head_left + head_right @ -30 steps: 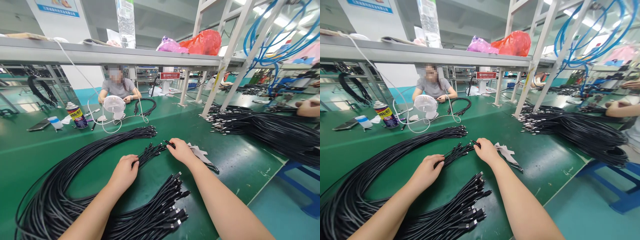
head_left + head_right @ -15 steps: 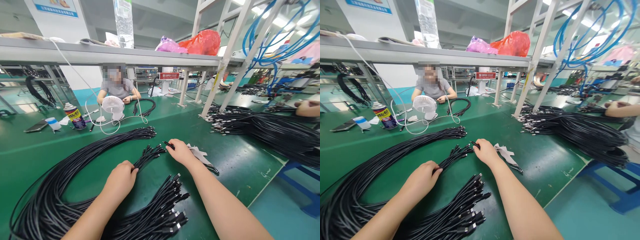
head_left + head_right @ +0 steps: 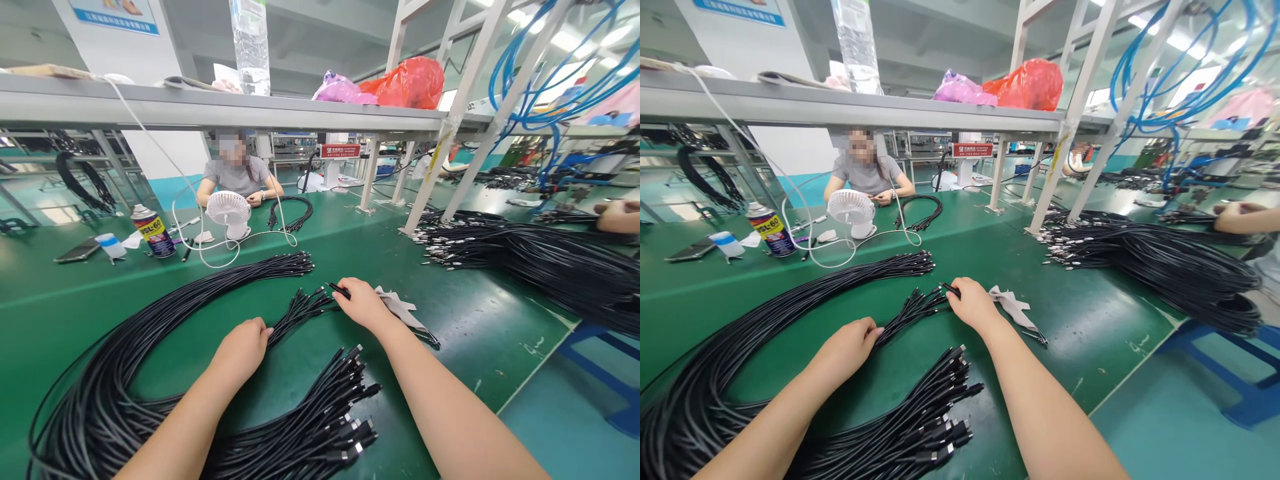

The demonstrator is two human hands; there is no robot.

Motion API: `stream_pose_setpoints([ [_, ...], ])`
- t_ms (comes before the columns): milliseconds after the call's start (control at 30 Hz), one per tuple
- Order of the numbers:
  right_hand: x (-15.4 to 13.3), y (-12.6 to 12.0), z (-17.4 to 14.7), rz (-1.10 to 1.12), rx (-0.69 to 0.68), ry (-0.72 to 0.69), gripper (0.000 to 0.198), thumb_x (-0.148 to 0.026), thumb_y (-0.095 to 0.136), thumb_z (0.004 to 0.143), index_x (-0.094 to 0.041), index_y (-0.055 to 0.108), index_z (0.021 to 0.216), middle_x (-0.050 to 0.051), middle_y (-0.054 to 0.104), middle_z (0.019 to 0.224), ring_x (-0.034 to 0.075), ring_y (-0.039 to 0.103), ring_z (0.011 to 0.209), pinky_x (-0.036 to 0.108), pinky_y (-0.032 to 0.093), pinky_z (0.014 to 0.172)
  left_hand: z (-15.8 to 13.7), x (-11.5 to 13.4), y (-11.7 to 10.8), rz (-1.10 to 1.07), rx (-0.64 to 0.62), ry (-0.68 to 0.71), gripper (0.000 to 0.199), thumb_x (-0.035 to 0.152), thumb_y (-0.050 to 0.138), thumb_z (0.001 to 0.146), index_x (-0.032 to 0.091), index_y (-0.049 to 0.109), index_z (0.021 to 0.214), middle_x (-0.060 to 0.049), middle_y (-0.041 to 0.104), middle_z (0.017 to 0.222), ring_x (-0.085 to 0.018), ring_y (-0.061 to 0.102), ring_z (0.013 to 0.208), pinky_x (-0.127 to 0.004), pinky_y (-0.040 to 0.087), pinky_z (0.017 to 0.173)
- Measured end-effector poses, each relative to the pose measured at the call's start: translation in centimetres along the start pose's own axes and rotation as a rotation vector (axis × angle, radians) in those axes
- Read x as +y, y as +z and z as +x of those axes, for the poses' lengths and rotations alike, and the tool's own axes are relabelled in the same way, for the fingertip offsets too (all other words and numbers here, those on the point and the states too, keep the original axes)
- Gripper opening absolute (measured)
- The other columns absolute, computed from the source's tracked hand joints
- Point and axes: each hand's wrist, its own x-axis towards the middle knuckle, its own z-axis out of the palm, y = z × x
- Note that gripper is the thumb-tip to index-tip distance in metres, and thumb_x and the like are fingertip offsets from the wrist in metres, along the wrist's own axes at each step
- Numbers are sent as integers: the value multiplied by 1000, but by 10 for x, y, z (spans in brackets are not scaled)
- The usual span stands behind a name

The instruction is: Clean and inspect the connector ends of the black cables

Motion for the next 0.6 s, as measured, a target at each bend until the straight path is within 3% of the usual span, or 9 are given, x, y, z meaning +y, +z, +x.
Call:
stream_pose_setpoints([
  [67,0,0,0,-3,-1,-2,11,-21,56,84,-19,55,72,2,57,75,16,52,69,26,36,64,1,0,4,9,-11,-19,27,24,42,93,16,63,79,-12,69,86,-25,65,81,-36,48,71],
  [167,1,0,1,-6,0,-4,13,-21,55,84,-19,55,72,2,57,75,16,52,69,27,36,64,4,-3,10,-1,-10,-61,22,28,52,92,13,63,104,-11,66,107,-23,63,93,-41,52,80],
  [233,2,0,1,-6,3,-6,13,-21,55,84,-19,56,72,2,57,75,16,52,70,27,36,65,5,-5,11,-25,10,-91,31,33,55,91,15,58,115,-10,63,113,-22,63,94,-42,53,80],
  [300,3,1,1,-5,8,-8,13,-21,56,84,-19,56,72,2,58,76,16,53,71,27,37,65,6,-6,9,-58,40,-105,29,34,42,96,12,60,105,-10,66,101,-21,64,85,-39,52,75],
  [400,4,1,1,-3,13,-12,12,-21,56,84,-19,57,72,3,58,76,16,52,70,26,37,65,5,-5,4,-115,89,-82,43,34,25,98,17,57,76,-10,66,77,-22,63,71,-34,46,66],
  [600,6,3,1,-3,17,-16,11,-21,56,84,-19,58,73,2,58,75,16,52,69,27,36,64,8,-9,3,-234,151,-79,45,45,26,92,22,51,61,-7,64,63,-24,62,63,-33,41,58],
])
